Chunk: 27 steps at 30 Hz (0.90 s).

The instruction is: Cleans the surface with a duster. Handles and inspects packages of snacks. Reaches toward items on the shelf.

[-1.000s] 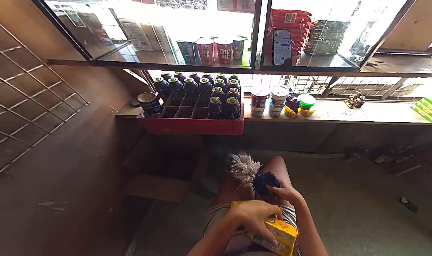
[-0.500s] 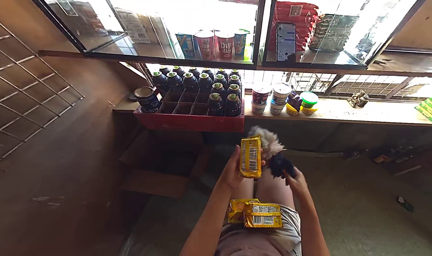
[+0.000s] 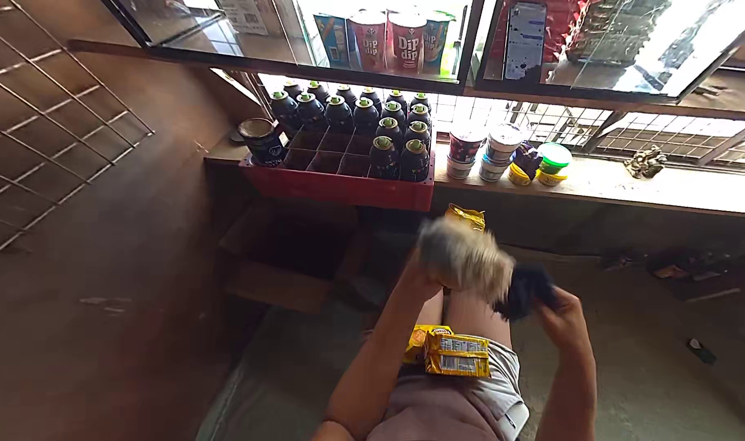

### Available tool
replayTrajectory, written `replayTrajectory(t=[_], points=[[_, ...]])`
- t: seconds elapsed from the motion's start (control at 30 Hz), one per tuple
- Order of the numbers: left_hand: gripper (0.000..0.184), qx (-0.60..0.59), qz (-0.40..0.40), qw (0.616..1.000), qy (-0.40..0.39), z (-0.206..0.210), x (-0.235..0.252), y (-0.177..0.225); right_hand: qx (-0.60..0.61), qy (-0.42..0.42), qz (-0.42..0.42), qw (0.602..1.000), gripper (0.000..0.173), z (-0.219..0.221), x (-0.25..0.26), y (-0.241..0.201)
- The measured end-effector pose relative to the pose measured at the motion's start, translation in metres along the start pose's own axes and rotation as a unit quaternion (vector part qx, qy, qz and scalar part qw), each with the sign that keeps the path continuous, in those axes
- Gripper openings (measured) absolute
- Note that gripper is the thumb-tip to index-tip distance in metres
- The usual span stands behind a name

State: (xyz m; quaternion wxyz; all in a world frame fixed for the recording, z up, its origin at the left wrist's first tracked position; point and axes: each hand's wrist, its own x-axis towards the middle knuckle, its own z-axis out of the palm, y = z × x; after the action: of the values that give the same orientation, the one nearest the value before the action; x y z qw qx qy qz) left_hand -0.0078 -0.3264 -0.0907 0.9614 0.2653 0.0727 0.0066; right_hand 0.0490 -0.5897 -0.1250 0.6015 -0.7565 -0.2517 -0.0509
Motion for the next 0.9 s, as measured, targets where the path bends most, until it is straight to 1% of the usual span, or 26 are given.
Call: replayTrajectory(t=[0.03,0.07,0.1,0.13,0.17,0.2,0.23,0.27,0.3,0.33,0.37,0.4,0.43,0.47,0.5,0.53,0.6,0.63,0.67,0.7,0.73,0.77,0.8,0.83,0.87,0.9], points=[[0.05,-0.023,-0.02,0.999,-0.032,-0.002,-0.002,0.002,-0.038,0.075,-0.006,0.996,0.015,0.004,0.002,-0.006],[0.049,-0.037,-0.028,0.998,-0.047,-0.002,-0.005,0.004,-0.063,0.135,-0.012,0.989,0.02,0.006,0.004,-0.008],[0.048,-0.042,-0.031,0.997,-0.053,-0.003,-0.008,0.006,-0.059,0.174,-0.015,0.983,0.02,0.006,0.006,-0.007],[0.048,-0.05,-0.034,0.996,-0.064,-0.005,-0.009,0.009,-0.022,0.189,-0.021,0.981,0.015,0.004,0.006,-0.005],[0.048,-0.052,-0.028,0.996,-0.073,-0.005,-0.01,0.01,0.034,0.174,-0.03,0.984,0.01,0.001,0.006,-0.002],[0.047,-0.045,-0.012,0.996,-0.071,-0.002,-0.012,0.012,0.084,0.118,-0.039,0.989,0.011,-0.003,0.004,-0.001],[0.048,-0.033,0.012,0.998,-0.061,0.001,-0.015,0.01,0.107,0.035,-0.046,0.993,0.012,-0.008,0.002,-0.001],[0.05,-0.024,0.038,0.998,-0.044,0.003,-0.018,0.008,0.105,-0.043,-0.048,0.992,0.01,-0.011,0.001,-0.001],[0.052,-0.015,0.055,0.998,-0.015,0.007,-0.021,0.005,0.084,-0.071,-0.049,0.993,0.01,-0.01,0.0,-0.003],[0.052,-0.021,0.048,0.999,-0.003,0.009,-0.021,0.004,0.042,-0.044,-0.042,0.997,0.01,-0.006,0.0,-0.004],[0.05,-0.033,0.03,0.999,-0.012,0.008,-0.018,0.006,-0.031,0.016,-0.027,0.999,0.012,-0.003,0.001,-0.005],[0.05,-0.042,0.014,0.999,-0.024,0.008,-0.016,0.008,-0.122,0.083,-0.005,0.989,0.017,-0.003,0.003,-0.006],[0.05,-0.048,0.005,0.999,-0.024,0.009,-0.016,0.008,-0.186,0.135,0.018,0.973,0.023,-0.005,0.005,-0.005],[0.049,-0.051,0.004,0.999,-0.018,0.012,-0.017,0.01,-0.205,0.165,0.034,0.964,0.025,-0.009,0.007,-0.002],[0.045,-0.053,0.01,0.998,-0.023,0.015,-0.019,0.013,-0.189,0.178,0.038,0.965,0.025,-0.015,0.007,0.002],[0.037,-0.056,0.02,0.998,-0.035,0.015,-0.019,0.015,-0.137,0.18,0.031,0.974,0.021,-0.02,0.008,0.006],[0.02,-0.059,0.044,0.997,-0.03,0.015,-0.018,0.017,0.013,0.159,0.018,0.987,0.01,-0.027,0.006,0.007],[0.018,-0.066,0.057,0.996,-0.02,0.014,-0.017,0.017,0.07,0.144,0.02,0.987,0.01,-0.028,0.005,0.005],[0.029,-0.082,0.067,0.994,-0.017,0.013,-0.014,0.016,0.108,0.132,0.023,0.985,0.014,-0.027,0.004,0.002],[0.045,-0.101,0.071,0.992,-0.025,0.011,-0.01,0.014,0.132,0.121,0.029,0.983,0.017,-0.026,0.003,-0.001],[0.059,-0.117,0.072,0.989,-0.049,0.008,-0.006,0.012,0.154,0.113,0.034,0.981,0.018,-0.024,0.002,-0.002],[0.066,-0.135,0.073,0.985,-0.079,0.004,-0.002,0.011,0.174,0.106,0.039,0.978,0.018,-0.023,0.002,-0.002],[0.065,-0.151,0.074,0.98,-0.109,0.001,0.003,0.01,0.188,0.098,0.046,0.976,0.017,-0.02,0.001,-0.003],[0.063,-0.153,0.075,0.978,-0.123,-0.002,0.005,0.01,0.198,0.091,0.05,0.975,0.016,-0.018,0.0,-0.004],[0.059,-0.14,0.078,0.98,-0.116,-0.002,0.004,0.012,0.202,0.082,0.053,0.975,0.014,-0.016,0.0,-0.005],[0.055,-0.112,0.087,0.987,-0.08,0.001,0.001,0.014,0.205,0.075,0.054,0.974,0.013,-0.015,0.0,-0.005]])
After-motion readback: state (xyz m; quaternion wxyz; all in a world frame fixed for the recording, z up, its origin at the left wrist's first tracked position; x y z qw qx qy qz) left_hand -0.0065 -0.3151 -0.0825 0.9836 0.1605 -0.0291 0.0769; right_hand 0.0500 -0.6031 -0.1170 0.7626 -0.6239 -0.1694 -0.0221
